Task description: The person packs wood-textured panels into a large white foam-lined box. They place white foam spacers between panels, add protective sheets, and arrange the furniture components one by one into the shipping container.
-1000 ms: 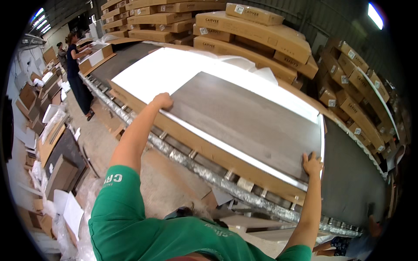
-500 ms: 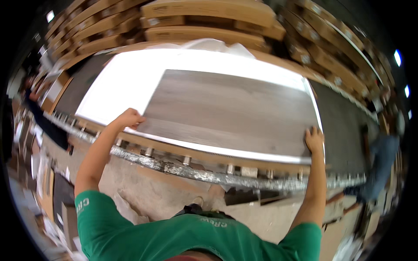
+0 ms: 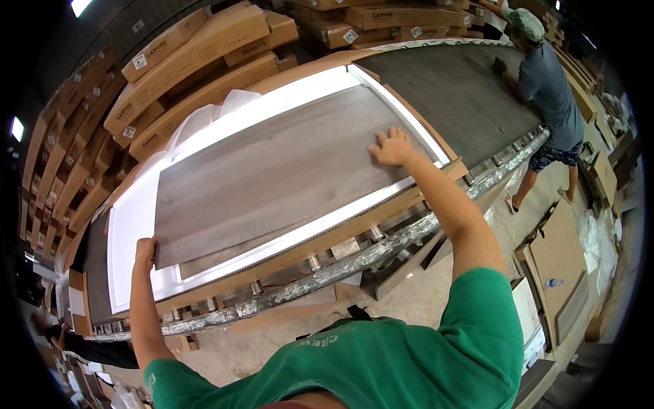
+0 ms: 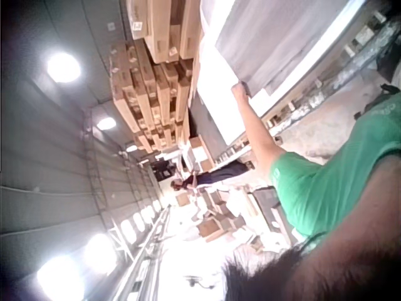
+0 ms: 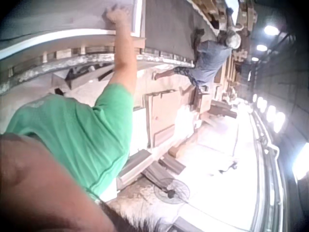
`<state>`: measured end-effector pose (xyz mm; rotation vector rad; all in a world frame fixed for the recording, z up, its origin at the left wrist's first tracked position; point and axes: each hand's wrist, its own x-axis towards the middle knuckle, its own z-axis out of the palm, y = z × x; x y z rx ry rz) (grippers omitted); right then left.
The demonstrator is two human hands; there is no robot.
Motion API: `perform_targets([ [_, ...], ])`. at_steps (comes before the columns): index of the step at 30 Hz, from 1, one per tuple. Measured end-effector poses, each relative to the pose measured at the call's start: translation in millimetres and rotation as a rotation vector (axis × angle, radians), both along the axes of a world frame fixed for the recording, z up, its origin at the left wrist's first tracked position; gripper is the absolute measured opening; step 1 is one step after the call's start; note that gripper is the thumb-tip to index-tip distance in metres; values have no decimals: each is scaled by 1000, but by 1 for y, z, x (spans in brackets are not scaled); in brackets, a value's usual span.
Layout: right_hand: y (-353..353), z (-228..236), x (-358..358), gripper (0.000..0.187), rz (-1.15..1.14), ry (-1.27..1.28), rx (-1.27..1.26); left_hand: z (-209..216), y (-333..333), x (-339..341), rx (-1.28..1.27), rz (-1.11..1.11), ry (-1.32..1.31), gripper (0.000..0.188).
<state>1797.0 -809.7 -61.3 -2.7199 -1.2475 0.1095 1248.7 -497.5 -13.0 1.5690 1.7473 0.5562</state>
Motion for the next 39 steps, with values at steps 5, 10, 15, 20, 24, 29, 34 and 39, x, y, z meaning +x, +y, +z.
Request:
perform_targets([
  [5,-2,4,7,53,-115,-45,-90,-30,0,1,-50,-84,78,12],
  [10,10,0,16,52,-11,-127,-93,-18,-15,-5,-129,-196,142,13],
  [15,-23,-10,47,49,3,-146,63,-27,10,26,151,-485,532,27],
  [20,-16,-8,34,46,61,-133,35,-24,-35,36,282,-622,978,25],
  [24,-17,-13,46,47,99,-182,-29,-52,-50,43,355,-476,792,48],
  [29,-21,-37,93,45,192,-350,-225,-53,-45,54,256,-512,644,54],
  [34,7,16,19,36,207,-82,39,-15,-92,49,392,-500,203,39],
  [39,1,44,-131,33,461,466,889,-18,-245,-47,1009,4,160,24],
])
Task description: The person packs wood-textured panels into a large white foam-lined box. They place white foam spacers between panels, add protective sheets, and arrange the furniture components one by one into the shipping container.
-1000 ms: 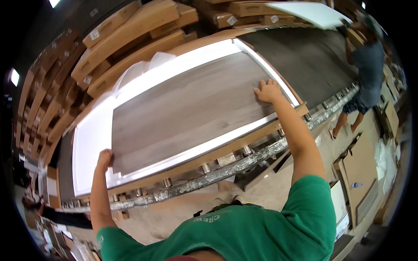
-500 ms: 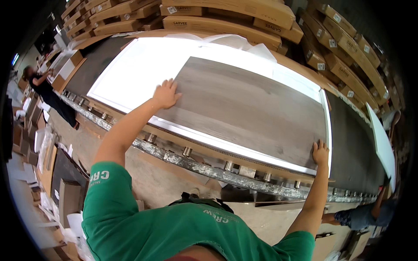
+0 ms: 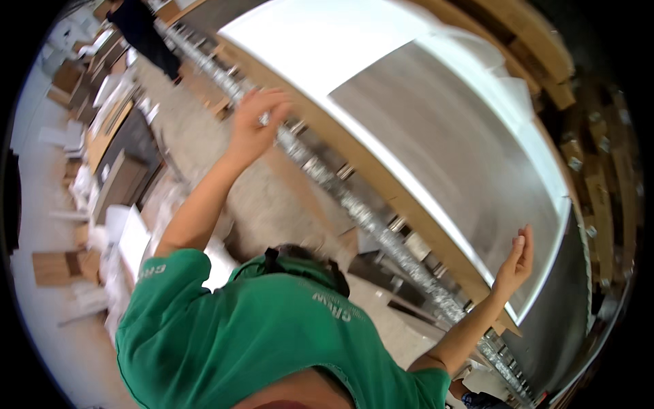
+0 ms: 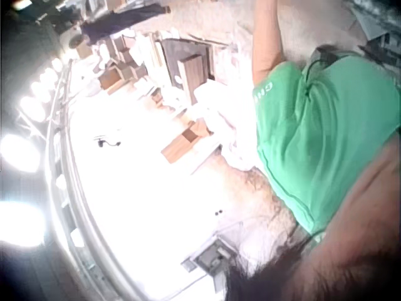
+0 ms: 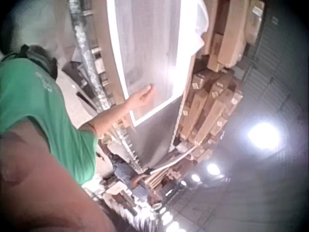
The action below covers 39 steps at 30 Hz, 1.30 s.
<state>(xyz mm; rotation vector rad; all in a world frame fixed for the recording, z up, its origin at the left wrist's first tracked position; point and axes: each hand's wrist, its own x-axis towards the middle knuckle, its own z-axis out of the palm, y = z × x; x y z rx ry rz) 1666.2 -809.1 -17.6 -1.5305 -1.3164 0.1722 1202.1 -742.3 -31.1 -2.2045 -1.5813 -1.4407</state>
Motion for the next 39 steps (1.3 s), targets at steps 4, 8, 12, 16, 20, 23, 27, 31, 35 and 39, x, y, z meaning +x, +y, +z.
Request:
perform_targets([
  [4,-23,0,-113,25,98,191,105,-76,-137,-103,-589,718,-502,25],
  [8,-34,-40,-227,15,661,469,-161,-160,-283,-170,-1119,1051,-164,29],
  [12,-54,-95,-296,18,1309,-329,-255,-216,-364,-188,-1564,862,-260,34],
  [16,-59,-151,-323,24,1304,-390,-817,-245,-358,-202,-1648,549,-201,39],
  [20,-48,-218,-334,23,1148,-677,-1027,-263,-336,-233,-1514,473,-312,36],
  [23,-18,-244,-364,23,1141,-827,-1147,-275,-336,-256,-1079,585,-668,32],
  [27,32,-264,-427,24,1249,-1021,-1170,-278,-379,-269,-1077,1025,-930,38],
  [31,90,-277,-513,24,1414,-1262,-1096,-309,-452,-231,-1079,1382,-1090,37],
  [35,145,-293,-620,24,1610,-1603,-962,-296,-484,-152,-807,1798,-1496,36],
  [39,157,-307,-771,24,1780,-2023,-680,-283,-471,-48,-579,2198,-1748,35],
])
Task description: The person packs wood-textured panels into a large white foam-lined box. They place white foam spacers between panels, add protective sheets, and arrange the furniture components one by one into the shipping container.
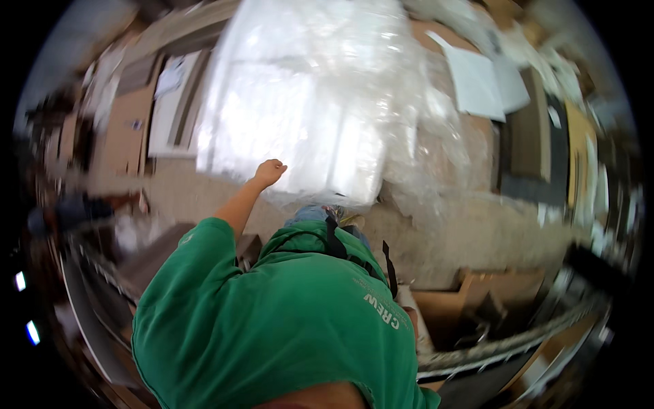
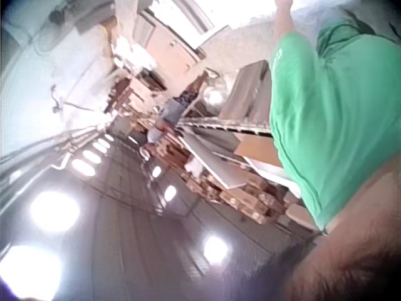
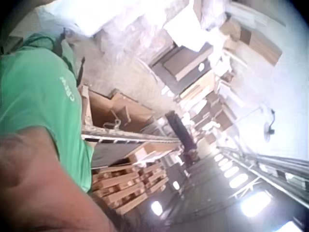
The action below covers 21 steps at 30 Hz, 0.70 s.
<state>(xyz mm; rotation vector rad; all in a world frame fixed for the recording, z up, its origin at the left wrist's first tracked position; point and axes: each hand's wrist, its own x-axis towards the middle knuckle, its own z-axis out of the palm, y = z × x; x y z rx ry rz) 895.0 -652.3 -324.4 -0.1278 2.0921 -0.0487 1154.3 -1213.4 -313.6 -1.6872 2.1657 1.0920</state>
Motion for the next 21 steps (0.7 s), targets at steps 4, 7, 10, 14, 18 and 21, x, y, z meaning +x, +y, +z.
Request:
perform_targets([
  [4,-69,-11,-167,25,297,50,72,-3,73,103,-47,441,3,33],
  [7,-170,-7,-236,14,103,192,-238,17,156,148,163,504,-233,33],
  [10,-263,-12,-256,20,58,229,-599,30,211,168,325,159,-289,32],
  [14,-355,-2,-191,17,52,53,-718,43,215,170,245,182,-200,36],
  [18,-384,-65,-128,22,690,36,-479,54,198,182,98,684,125,35],
  [21,-408,-60,-14,22,1041,16,-536,32,203,223,146,666,102,34],
])
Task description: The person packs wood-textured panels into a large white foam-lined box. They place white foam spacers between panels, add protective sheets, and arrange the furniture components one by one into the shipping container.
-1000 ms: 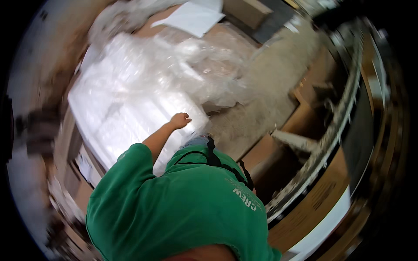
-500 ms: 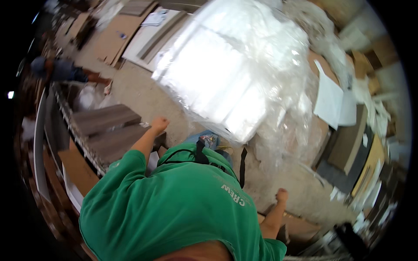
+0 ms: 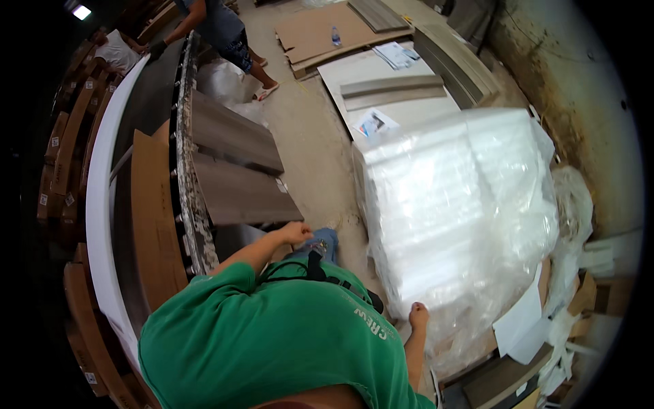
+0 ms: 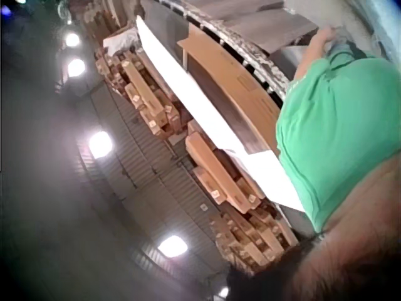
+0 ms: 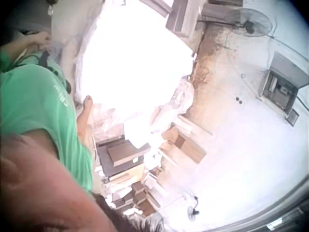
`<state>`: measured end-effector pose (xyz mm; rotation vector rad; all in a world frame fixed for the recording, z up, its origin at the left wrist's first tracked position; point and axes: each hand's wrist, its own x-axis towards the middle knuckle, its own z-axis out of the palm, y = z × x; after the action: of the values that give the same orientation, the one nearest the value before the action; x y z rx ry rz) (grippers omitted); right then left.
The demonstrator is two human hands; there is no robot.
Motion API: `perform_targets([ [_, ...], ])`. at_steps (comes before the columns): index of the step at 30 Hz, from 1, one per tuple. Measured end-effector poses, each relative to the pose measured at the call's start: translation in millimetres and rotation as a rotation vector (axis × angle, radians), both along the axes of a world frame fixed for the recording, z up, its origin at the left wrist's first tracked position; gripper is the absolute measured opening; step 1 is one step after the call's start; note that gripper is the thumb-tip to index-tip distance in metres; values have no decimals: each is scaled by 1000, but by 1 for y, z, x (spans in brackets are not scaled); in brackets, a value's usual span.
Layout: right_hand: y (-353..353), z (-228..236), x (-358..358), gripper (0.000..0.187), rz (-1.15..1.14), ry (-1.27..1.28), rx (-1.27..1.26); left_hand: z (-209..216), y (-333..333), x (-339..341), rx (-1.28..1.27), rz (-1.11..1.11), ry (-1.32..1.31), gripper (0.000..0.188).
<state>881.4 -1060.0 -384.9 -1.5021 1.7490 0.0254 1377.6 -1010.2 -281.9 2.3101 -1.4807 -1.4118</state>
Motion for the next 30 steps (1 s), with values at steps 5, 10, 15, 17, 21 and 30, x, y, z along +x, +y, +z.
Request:
perform_targets([
  [5,-53,12,167,24,177,-108,-148,-6,-6,104,112,53,-58,34],
  [10,-162,73,309,21,368,-283,-140,24,-14,217,-101,548,-151,36],
  [15,-272,84,385,23,247,-430,-61,24,-25,273,-201,868,-179,33],
  [17,-305,79,399,22,354,-291,-70,-3,-29,277,-291,970,-2,30],
  [21,-350,46,428,24,786,66,-184,-47,-17,283,-323,908,82,32],
  [30,-489,-29,641,26,768,123,36,-86,25,325,161,913,-194,39],
])
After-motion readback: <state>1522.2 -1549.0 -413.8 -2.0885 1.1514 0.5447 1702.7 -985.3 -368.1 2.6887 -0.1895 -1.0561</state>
